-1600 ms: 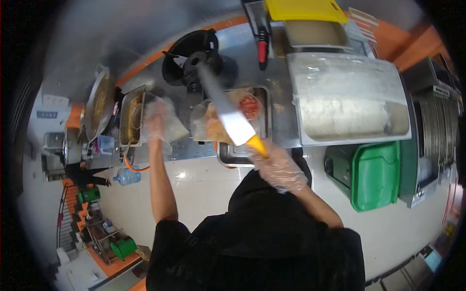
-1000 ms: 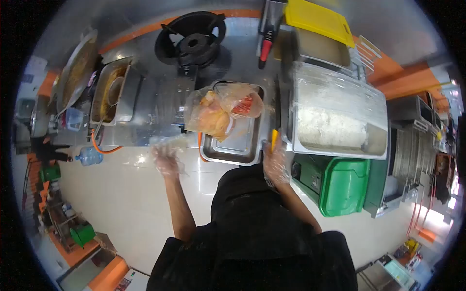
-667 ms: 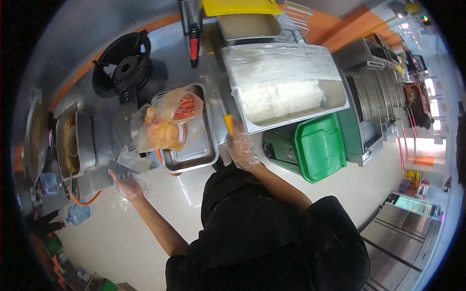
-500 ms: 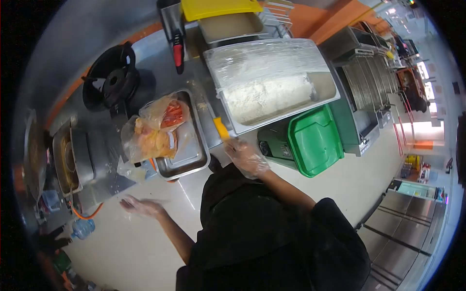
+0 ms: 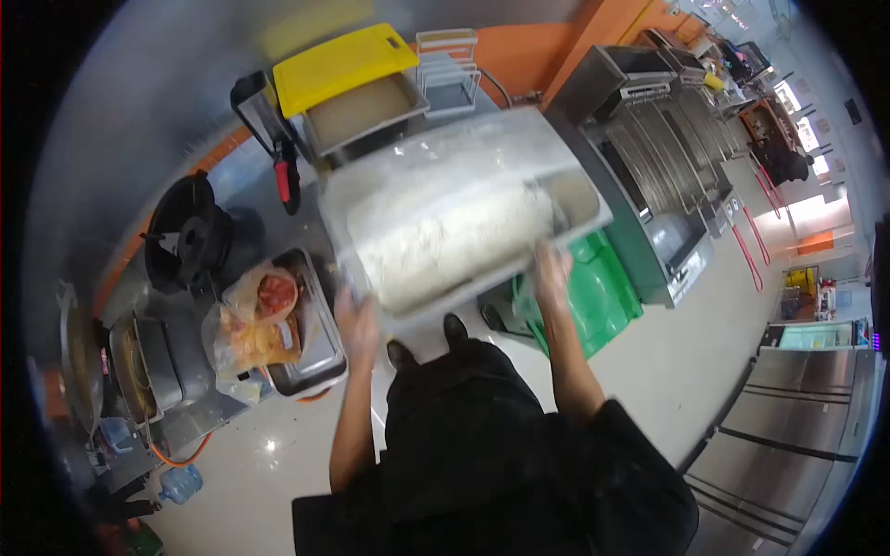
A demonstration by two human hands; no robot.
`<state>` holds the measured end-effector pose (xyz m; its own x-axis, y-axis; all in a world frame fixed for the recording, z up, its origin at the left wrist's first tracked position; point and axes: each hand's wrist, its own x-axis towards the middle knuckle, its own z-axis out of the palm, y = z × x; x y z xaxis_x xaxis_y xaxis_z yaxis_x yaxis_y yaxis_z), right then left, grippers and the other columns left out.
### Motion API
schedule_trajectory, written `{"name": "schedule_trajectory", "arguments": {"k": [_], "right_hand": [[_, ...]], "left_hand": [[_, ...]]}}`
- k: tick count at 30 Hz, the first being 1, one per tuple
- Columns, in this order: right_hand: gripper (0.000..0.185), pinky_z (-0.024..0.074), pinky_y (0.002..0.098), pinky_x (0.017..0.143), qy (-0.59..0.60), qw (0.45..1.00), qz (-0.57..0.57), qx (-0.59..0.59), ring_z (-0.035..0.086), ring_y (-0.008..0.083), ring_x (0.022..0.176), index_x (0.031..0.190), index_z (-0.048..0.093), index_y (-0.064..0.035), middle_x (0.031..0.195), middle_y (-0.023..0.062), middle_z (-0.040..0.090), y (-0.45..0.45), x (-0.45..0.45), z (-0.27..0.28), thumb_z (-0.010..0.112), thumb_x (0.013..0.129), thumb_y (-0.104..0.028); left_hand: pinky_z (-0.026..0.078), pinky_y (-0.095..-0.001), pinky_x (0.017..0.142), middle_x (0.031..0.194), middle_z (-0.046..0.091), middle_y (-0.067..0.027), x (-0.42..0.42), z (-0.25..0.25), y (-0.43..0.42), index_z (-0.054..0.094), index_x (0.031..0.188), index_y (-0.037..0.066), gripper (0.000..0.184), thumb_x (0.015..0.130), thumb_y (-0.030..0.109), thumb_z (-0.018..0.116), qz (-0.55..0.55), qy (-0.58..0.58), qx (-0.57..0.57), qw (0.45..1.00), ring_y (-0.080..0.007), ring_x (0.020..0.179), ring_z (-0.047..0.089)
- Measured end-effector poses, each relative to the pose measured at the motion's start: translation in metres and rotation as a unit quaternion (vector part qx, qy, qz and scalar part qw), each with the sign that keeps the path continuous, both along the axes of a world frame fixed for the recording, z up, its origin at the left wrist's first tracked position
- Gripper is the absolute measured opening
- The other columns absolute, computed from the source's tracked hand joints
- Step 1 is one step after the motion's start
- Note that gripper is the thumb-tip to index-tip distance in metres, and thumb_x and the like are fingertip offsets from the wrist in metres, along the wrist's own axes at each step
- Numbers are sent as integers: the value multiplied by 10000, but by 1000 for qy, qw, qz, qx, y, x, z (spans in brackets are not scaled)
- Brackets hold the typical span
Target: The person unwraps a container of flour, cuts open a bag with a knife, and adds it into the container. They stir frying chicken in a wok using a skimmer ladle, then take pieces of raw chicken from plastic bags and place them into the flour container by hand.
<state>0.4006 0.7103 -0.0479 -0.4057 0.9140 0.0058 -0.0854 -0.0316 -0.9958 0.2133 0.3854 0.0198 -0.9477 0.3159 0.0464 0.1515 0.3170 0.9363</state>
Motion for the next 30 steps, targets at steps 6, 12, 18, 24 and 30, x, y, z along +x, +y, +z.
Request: {"name": "schedule_trajectory", "arguments": {"k": [6,12,18,24,30], "right_hand": [[398,394,305,486,-133,988,18,77,468,118,528,654,531,-51,596,4,494,15,17,35,569,949,-315],[303,474,306,502,-155,984,73,-46,554,148,542,910,494,15,654,49,553,7,-1,109,572,933,-277],[598,497,271,474,-83,984,28,-156,545,142,539,1154,336,130,753,75,536,4,-29,120,670,872,-277],[538,497,271,487,-146,975,-49,-161,554,157,533,1105,430,114,727,89,574,-12,-35,91,641,894,-333],[539,468,327,496,-407,858,312,-35,582,172,493,699,604,-14,584,92,592,0,-21,159,557,937,-496]], "left_hand": [[446,-315,870,1003,651,-154,42,-34,4,622,1058,-45,287,801,60,553,50,199,-211,956,-191,940,606],[440,-328,809,944,626,-102,23,14,44,591,1006,-37,230,832,114,586,73,-13,-87,993,-200,850,555],[434,-304,769,906,610,-73,8,-25,28,581,1029,-23,224,871,135,595,112,-14,-100,989,-162,826,539],[439,-307,757,875,593,-56,12,-11,33,583,1057,1,223,881,132,622,65,-110,49,991,-151,810,536],[457,-314,771,899,602,-71,21,28,16,541,1134,15,375,903,278,676,48,-89,-68,993,-168,835,547]]}}
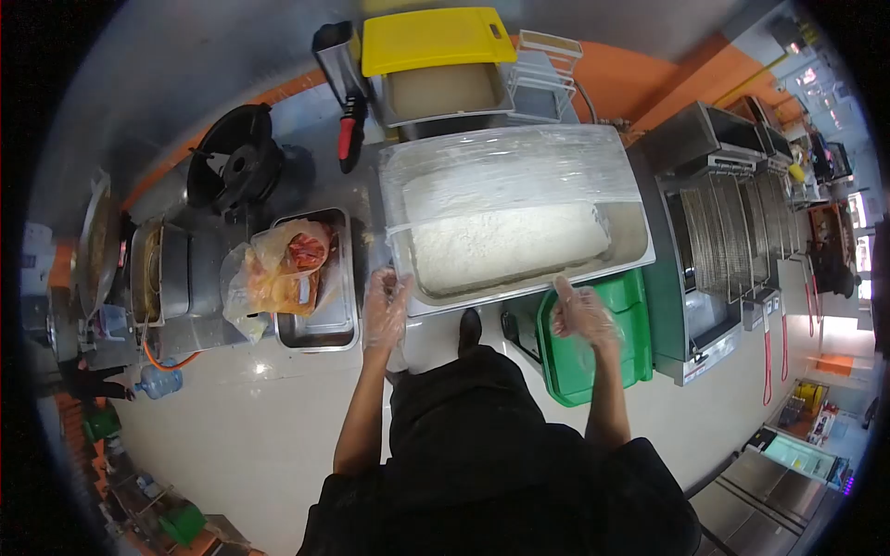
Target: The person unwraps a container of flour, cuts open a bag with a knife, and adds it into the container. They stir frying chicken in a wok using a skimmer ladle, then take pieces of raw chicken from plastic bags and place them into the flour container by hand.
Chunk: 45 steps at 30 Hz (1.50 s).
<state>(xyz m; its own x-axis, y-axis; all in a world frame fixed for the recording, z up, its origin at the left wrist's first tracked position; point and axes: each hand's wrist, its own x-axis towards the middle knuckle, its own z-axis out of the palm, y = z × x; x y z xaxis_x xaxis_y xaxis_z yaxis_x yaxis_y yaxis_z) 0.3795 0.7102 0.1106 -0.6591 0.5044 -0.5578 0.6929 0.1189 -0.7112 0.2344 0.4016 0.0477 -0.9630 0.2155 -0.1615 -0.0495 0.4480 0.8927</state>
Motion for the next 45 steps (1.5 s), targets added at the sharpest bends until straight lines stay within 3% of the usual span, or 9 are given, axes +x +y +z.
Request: {"name": "schedule_trajectory", "arguments": {"k": [6,12,18,24,29,33,39,42,45], "right_hand": [[475,402,395,1007,264,894,244,269,544,347,1162,1151,661,-53,1195,204,627,-30,-141,56,528,938,-457],[461,405,386,1036,201,873,298,328,557,339,1169,1250,601,-66,1294,185,577,-7,-223,0,510,963,-416],[405,431,399,1001,214,860,243,394,585,329,1121,1169,644,-45,1198,197,624,-5,-163,6,569,941,-371],[189,493,390,879,250,874,277,310,597,314,1001,1008,632,-51,1027,161,627,68,-153,-96,645,897,-203],[218,491,426,876,284,879,346,166,573,295,1037,1076,567,-22,1024,135,578,100,-167,-153,623,906,-147],[280,494,434,878,63,660,491,565,565,231,1051,1124,511,28,1060,126,579,82,-165,-112,592,915,-141],[437,445,395,974,351,547,554,521,570,252,1080,1274,541,-120,1182,52,587,88,-182,-128,549,841,-172],[520,378,396,1036,294,559,587,506,500,232,1174,1363,486,-160,1245,36,547,87,-180,-118,524,845,-153],[536,369,401,1038,293,557,579,518,502,229,1163,1369,483,-168,1241,32,550,90,-182,-125,527,835,-175]], "left_hand": [[488,-321,843,1110,583,-146,39,-18,-44,482,1288,32,483,912,275,665,-36,-35,163,985,-186,1015,556],[399,-455,1028,1233,568,-195,1,64,-57,537,1242,41,367,907,166,619,-117,229,18,966,-379,1167,524],[419,-429,996,1137,634,-142,-59,36,-1,630,1154,93,318,849,166,572,-193,508,-162,824,-297,1104,581],[420,-414,968,973,691,-97,-88,-3,47,726,854,91,174,760,153,592,-270,410,-314,813,-258,1037,611],[352,-439,1062,1165,648,-129,-82,2,58,734,948,76,247,782,159,572,-308,353,-411,782,-253,1204,541],[276,-445,1147,1327,573,-125,-78,-5,62,638,1186,29,402,829,170,518,-313,390,-429,752,-254,1320,449],[201,-448,1184,1468,440,-107,-88,-6,69,593,1248,30,405,903,205,474,-303,382,-430,760,-231,1390,348],[204,-464,1176,1447,464,-104,-66,25,67,585,1249,22,377,947,216,469,-287,373,-341,814,-266,1378,356],[248,-454,1154,1380,516,-144,-40,49,82,588,1233,8,353,955,214,520,-124,-71,-75,987,-298,1341,395]]}}
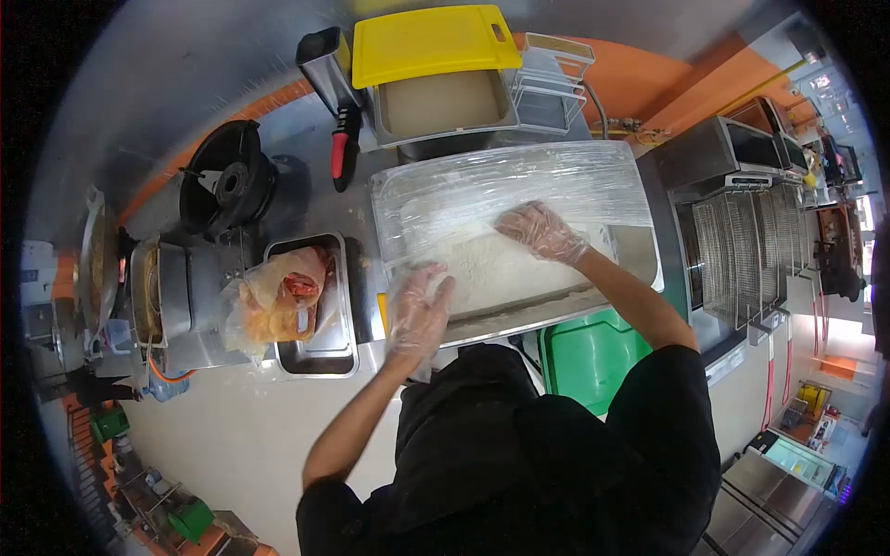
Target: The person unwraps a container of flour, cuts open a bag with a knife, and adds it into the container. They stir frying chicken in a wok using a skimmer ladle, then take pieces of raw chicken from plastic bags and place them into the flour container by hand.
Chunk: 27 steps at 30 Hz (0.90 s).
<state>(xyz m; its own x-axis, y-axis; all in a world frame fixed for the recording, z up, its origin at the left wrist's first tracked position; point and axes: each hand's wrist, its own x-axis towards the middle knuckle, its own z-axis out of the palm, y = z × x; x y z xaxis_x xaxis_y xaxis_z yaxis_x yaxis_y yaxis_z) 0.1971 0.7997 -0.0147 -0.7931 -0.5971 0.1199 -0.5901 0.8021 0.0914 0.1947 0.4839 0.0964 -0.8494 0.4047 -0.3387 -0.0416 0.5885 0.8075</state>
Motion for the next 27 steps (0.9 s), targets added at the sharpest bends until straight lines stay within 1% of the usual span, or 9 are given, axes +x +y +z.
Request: {"name": "schedule_trajectory", "arguments": {"k": [2,4,5,7,18,23,25,26,27], "right_hand": [[519,371,401,1034,-3,1000,1,14,500,232,1161,1352,501,-162,1255,32,546,5,-2,-3,523,834,-178],[501,371,401,1035,-12,1000,3,25,498,233,1163,1334,518,-154,1266,33,542,8,-4,-3,525,833,-177],[492,369,403,1038,-19,999,3,29,496,232,1167,1325,526,-149,1272,33,540,8,-5,-2,528,833,-174],[480,370,406,1040,-21,1000,-9,8,495,233,1174,1311,537,-140,1280,34,537,9,-7,-4,536,831,-162],[414,409,470,996,146,987,-60,-22,529,276,1161,1200,625,-126,1244,62,566,4,-18,37,587,788,-102],[396,424,464,949,58,988,-79,-116,563,278,1067,1152,648,-134,1203,57,584,4,-12,28,599,760,-106],[398,421,457,939,-43,984,-101,-143,564,275,1042,1151,649,-137,1177,53,592,2,-2,11,594,757,-112],[406,419,454,932,-108,973,-122,-165,562,274,1030,1160,644,-139,1158,52,597,2,-2,1,589,759,-115],[413,416,452,924,-161,958,-152,-181,559,273,1018,1169,639,-140,1140,50,602,14,-5,-8,585,760,-118]], "left_hand": [[368,-409,1075,1267,585,-149,-3,-46,3,571,1269,40,454,935,347,596,160,-157,226,948,-279,1217,511],[390,-384,1052,1254,589,-137,-31,-65,25,542,1304,66,532,926,438,594,318,-336,376,803,-253,1183,534],[395,-375,1043,1261,582,-130,-43,-74,35,516,1328,79,579,919,481,593,366,-381,436,729,-243,1174,538],[384,-373,1036,1323,532,-109,-59,-81,49,420,1405,102,702,900,560,586,346,-341,544,684,-236,1187,519],[250,-322,1120,1472,401,-145,-65,-94,62,357,1471,56,953,864,789,329,392,-211,320,836,-255,1324,404],[237,-337,1128,1497,358,-171,-64,-85,66,301,1477,-7,988,876,777,319,413,-123,189,882,-283,1337,382],[233,-359,1134,1515,328,-184,-60,-113,67,237,1491,-24,988,890,754,334,441,-127,176,871,-298,1359,357],[235,-360,1134,1519,320,-189,-54,-183,44,218,1498,-19,907,930,677,348,309,-14,139,941,-300,1357,359],[258,-346,1083,1494,347,-172,-61,-195,46,245,1489,-1,859,932,641,375,293,-9,151,944,-274,1306,378]]}}
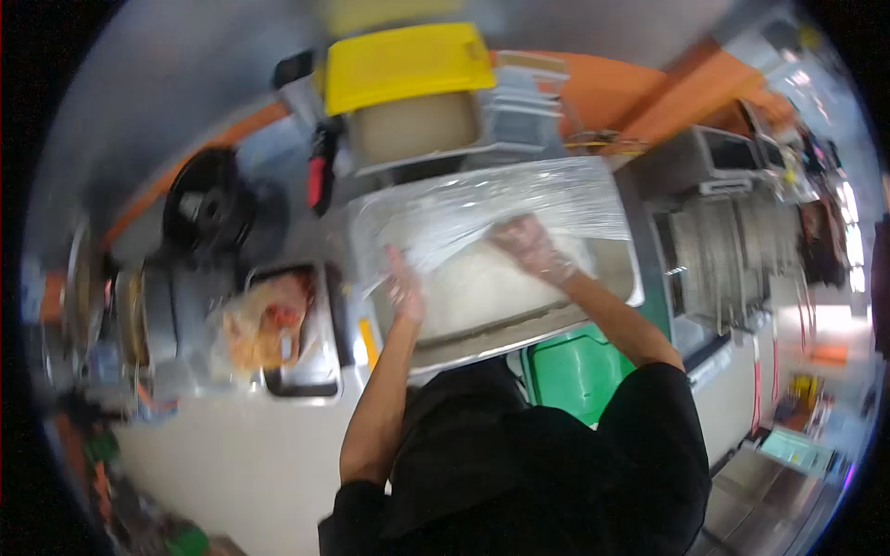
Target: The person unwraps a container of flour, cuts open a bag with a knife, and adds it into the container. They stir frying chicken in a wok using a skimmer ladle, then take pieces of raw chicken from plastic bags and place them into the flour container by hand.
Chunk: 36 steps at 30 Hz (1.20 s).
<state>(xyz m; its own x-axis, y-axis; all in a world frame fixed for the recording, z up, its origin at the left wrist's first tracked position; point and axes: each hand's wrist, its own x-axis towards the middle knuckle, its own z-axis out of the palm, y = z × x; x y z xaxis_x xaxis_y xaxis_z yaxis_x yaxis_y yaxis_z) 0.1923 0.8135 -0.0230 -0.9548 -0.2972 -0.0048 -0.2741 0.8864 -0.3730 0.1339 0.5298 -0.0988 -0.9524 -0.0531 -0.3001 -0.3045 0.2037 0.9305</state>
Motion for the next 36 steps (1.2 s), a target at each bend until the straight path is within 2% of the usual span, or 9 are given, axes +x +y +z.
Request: {"name": "schedule_trajectory", "arguments": {"k": [2,5,7,17,21,24,28,31,36], "right_hand": [[399,399,453,873,210,975,77,-2,543,273,965,1187,613,-126,1045,70,608,0,6,-13,554,793,-158],[277,423,441,916,-59,995,1,78,547,273,1080,1081,626,-120,1084,88,614,-26,7,67,535,823,-164],[269,438,444,895,180,978,63,-81,546,282,1072,1070,624,-110,1102,108,604,-19,28,33,550,813,-141],[422,240,506,1153,251,958,-20,-139,379,359,1333,1273,502,-28,1374,196,455,-92,-3,61,504,953,-303],[443,309,476,1106,191,937,217,-196,445,345,1272,1265,528,-14,1298,222,518,-121,4,22,525,940,-314],[389,370,415,1057,-138,959,220,-115,493,304,1211,1230,567,-28,1225,218,565,-122,53,77,536,932,-277],[296,504,470,825,3,937,237,-257,641,312,880,1142,604,-5,882,185,669,-89,76,20,490,939,-188],[346,454,435,959,-165,944,142,-247,602,324,1033,1240,584,-67,1086,172,645,-65,74,10,412,961,-176],[470,366,422,1061,-235,907,-24,-349,505,339,1218,1349,486,-47,1309,204,545,-112,76,90,417,993,-346]], "left_hand": [[304,-316,982,1444,403,-138,6,16,1,300,1470,36,766,934,567,430,-8,-54,59,997,-223,1205,416],[373,-273,829,1370,486,-86,8,45,0,382,1443,90,638,938,457,512,-13,-177,133,975,-146,1053,474],[419,-244,728,1320,542,-51,12,29,-5,436,1424,127,563,940,384,566,-40,-183,115,976,-95,952,512],[428,-425,998,1336,519,-106,10,31,-2,445,1384,101,604,993,550,341,-69,-222,302,925,-247,1208,495],[541,-283,630,1097,637,-107,28,87,3,423,1383,102,582,980,521,397,-54,-235,405,882,-215,873,643],[495,-420,898,1246,575,-102,24,62,-11,420,1398,105,556,1004,492,356,-45,-193,354,914,-250,1080,570],[426,-348,948,1214,621,-131,39,41,-26,502,1342,49,601,999,511,328,-45,-121,262,956,-236,1068,580],[335,-302,1050,1150,673,-166,37,58,-24,626,1180,-74,790,961,617,314,-60,-235,146,959,-237,1126,578],[176,-431,1155,1482,403,-147,71,90,7,333,1471,53,879,909,729,296,-21,-204,218,954,-285,1334,383]]}}
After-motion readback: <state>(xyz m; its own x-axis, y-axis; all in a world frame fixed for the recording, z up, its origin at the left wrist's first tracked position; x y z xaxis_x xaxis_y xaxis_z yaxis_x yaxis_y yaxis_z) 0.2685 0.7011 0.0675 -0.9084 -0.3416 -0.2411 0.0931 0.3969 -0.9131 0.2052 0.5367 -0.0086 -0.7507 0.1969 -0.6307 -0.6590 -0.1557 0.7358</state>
